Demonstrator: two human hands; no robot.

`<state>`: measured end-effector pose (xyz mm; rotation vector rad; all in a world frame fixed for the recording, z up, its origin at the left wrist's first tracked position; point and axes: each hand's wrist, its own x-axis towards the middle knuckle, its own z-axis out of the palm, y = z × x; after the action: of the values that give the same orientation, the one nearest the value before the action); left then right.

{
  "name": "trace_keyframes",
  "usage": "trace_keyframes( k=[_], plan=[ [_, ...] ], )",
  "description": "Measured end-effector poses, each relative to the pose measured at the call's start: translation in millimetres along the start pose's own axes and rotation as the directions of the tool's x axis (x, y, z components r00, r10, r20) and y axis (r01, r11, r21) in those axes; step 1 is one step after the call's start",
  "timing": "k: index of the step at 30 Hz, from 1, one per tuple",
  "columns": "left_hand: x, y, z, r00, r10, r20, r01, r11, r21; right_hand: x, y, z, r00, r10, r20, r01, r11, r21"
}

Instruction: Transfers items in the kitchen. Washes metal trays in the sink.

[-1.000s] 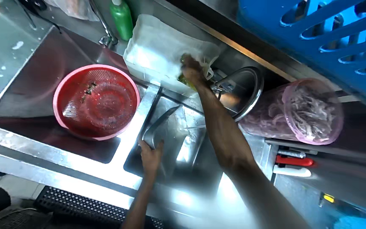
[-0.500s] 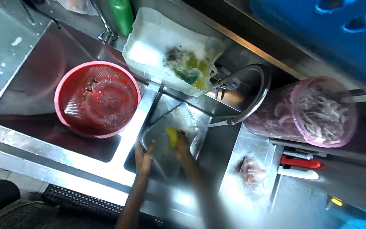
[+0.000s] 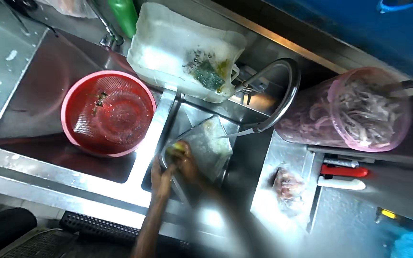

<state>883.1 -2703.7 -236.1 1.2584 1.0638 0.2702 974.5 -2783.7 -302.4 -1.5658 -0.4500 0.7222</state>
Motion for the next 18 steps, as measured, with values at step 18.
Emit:
trace_keyframes(
  k=[18],
  plan=[
    [-28.8,60.2,49.3,0.893,0.444,-0.071,-0.345,0.778,0.525,-4.0,86.3,-85.6,0.861,0.442,-0.25,-0.495,0.616,-0.613]
  ],
)
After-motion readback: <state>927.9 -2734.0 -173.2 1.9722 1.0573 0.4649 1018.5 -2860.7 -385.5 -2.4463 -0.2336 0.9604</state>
